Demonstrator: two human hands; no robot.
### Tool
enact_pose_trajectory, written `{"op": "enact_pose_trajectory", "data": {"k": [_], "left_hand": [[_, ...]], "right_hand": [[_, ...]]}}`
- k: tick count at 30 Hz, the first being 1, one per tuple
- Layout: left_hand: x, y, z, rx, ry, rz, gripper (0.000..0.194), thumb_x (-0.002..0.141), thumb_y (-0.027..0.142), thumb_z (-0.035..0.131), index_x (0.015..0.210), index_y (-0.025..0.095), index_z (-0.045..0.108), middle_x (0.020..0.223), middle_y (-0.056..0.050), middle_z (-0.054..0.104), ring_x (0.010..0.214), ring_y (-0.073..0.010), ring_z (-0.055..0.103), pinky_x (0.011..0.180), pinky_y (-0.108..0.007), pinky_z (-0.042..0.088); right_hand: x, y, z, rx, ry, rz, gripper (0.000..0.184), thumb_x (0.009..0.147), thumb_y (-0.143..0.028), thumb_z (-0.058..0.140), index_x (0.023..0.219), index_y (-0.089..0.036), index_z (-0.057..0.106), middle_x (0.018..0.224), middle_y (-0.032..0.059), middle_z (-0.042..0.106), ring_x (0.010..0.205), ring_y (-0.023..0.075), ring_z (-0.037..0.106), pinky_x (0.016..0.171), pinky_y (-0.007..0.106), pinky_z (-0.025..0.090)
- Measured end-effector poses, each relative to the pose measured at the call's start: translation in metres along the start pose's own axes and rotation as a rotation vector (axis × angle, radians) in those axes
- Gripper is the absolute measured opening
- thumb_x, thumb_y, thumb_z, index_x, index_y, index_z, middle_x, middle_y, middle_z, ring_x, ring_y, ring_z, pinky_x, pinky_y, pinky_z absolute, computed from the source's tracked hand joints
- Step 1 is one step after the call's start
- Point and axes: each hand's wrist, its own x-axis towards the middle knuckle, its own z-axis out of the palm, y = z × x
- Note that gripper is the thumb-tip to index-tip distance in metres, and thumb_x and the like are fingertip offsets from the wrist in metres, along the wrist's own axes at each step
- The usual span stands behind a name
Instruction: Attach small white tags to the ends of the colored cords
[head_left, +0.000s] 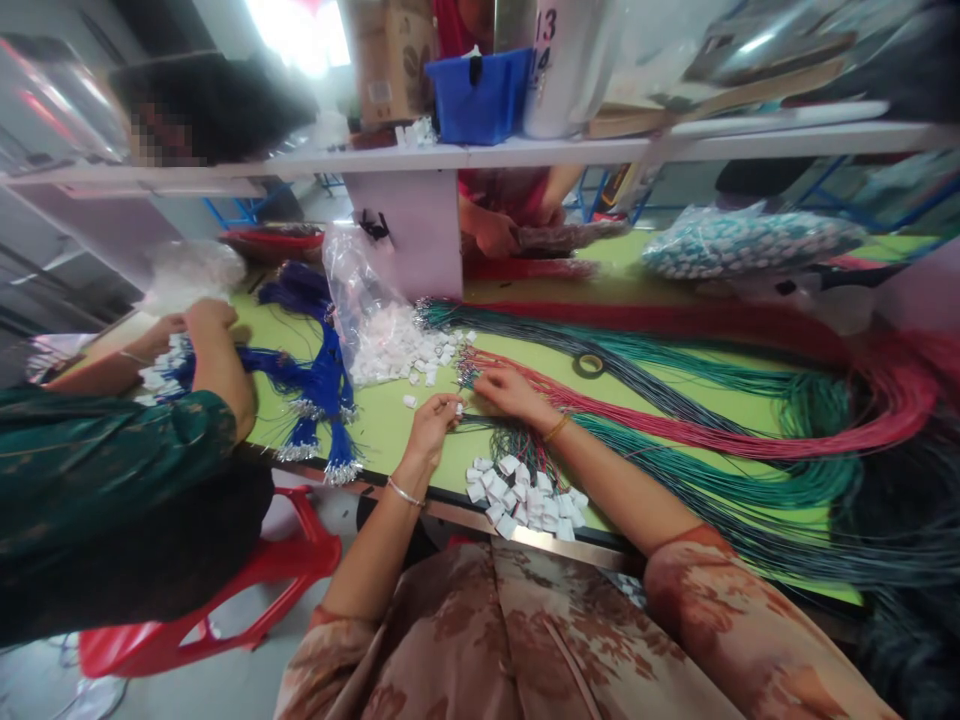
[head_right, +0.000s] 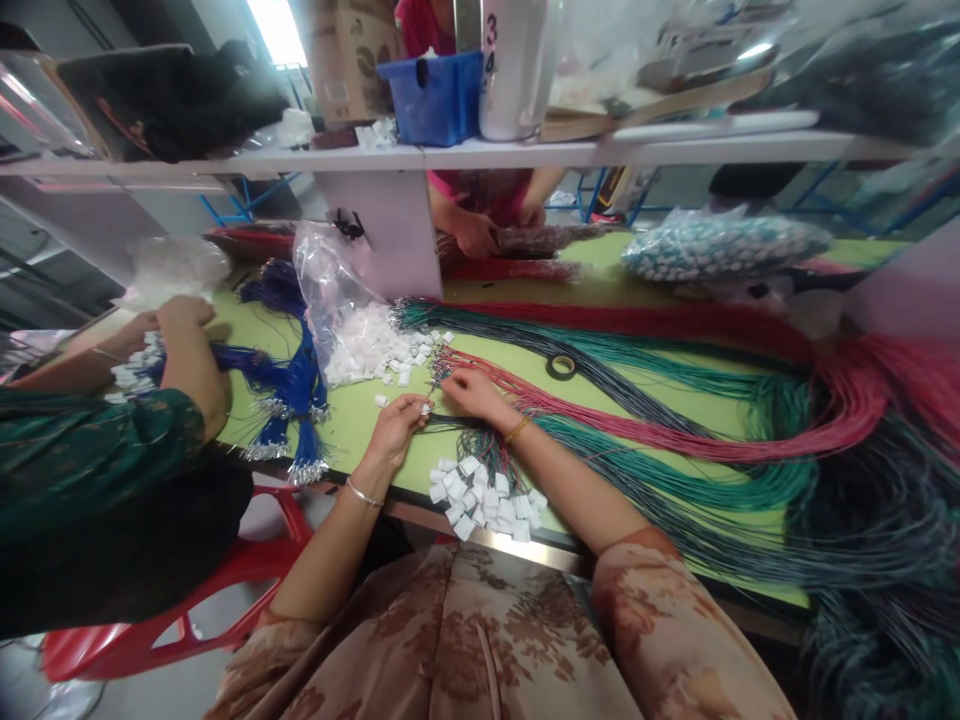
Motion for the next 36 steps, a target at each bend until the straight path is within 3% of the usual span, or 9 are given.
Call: {"op": "enact_pose_trajectory", "data": {"k": [2,4,9,13,18,25,29,36], "left_hand": [[0.003,0.003,-0.004,0.058,0.018,-0.025,0.02,0.063,0.028,0.074,0.076,0.014,0.068,0.077,-0.004,0.065,0.063,-0.0092,0.053,0.058,-0.021,0.039],[0.003,0.005,-0.008,0.121,0.007,-0.044,0.02,0.063,0.028,0.074,0.075,0.014,0.069,0.072,-0.003,0.064,0.063,-0.0098,0.053,0.058,-0.022,0.04],[-0.001,0.006,-0.014,0.158,-0.046,-0.053,0.021,0.063,0.03,0.075,0.076,0.014,0.069,0.071,-0.003,0.063,0.062,-0.0095,0.052,0.06,-0.022,0.041],[-0.002,0.008,-0.013,0.093,-0.038,-0.054,0.021,0.063,0.03,0.075,0.076,0.014,0.068,0.077,-0.004,0.065,0.065,-0.0098,0.054,0.059,-0.022,0.041],[0.001,0.014,-0.007,-0.069,-0.042,-0.026,0.021,0.064,0.026,0.076,0.079,0.015,0.066,0.085,-0.004,0.067,0.066,-0.0079,0.054,0.061,-0.021,0.042],[0.004,0.013,0.004,-0.231,-0.025,0.011,0.019,0.071,0.023,0.073,0.084,0.016,0.062,0.086,-0.003,0.066,0.066,-0.0079,0.055,0.061,-0.02,0.043],[0.003,0.011,0.002,-0.329,-0.038,0.022,0.015,0.073,0.019,0.071,0.083,0.015,0.062,0.079,-0.002,0.063,0.067,-0.0084,0.056,0.063,-0.02,0.043],[0.004,0.01,0.001,-0.386,-0.061,0.025,0.012,0.076,0.018,0.07,0.08,0.014,0.06,0.089,-0.006,0.069,0.068,-0.009,0.058,0.066,-0.022,0.045]], "right_hand": [[0.007,0.008,-0.005,-0.171,0.067,0.094,0.019,0.086,-0.031,0.053,0.078,-0.016,0.058,0.081,0.0057,0.065,0.07,0.0143,0.052,0.061,0.023,0.032],[0.009,0.012,-0.005,-0.296,0.053,0.11,0.013,0.084,-0.028,0.055,0.08,-0.017,0.06,0.086,0.0064,0.067,0.074,0.0158,0.054,0.062,0.024,0.031],[0.002,0.01,0.003,-0.383,-0.03,0.059,0.016,0.088,-0.022,0.046,0.085,-0.017,0.061,0.09,0.0076,0.068,0.074,0.0171,0.055,0.061,0.026,0.03],[0.002,0.016,0.0,-0.404,0.013,0.018,0.02,0.091,-0.024,0.042,0.093,-0.013,0.059,0.094,0.0135,0.067,0.077,0.0192,0.055,0.066,0.027,0.032],[0.004,0.019,-0.002,-0.165,0.118,-0.077,0.017,0.088,-0.025,0.044,0.081,-0.015,0.056,0.076,0.0066,0.062,0.068,0.0159,0.049,0.065,0.026,0.034],[0.021,-0.011,0.007,0.4,0.189,-0.12,0.018,0.08,-0.033,0.051,0.074,-0.016,0.056,0.07,0.0005,0.058,0.064,0.0117,0.047,0.061,0.023,0.037],[0.018,-0.019,0.009,0.475,0.143,-0.068,0.02,0.075,-0.035,0.054,0.068,-0.016,0.054,0.065,-0.001,0.055,0.061,0.0105,0.045,0.058,0.022,0.035],[-0.002,-0.012,0.008,0.469,0.058,-0.019,0.022,0.073,-0.034,0.051,0.06,-0.017,0.048,0.056,-0.0043,0.043,0.055,0.0082,0.034,0.052,0.021,0.028]]}}
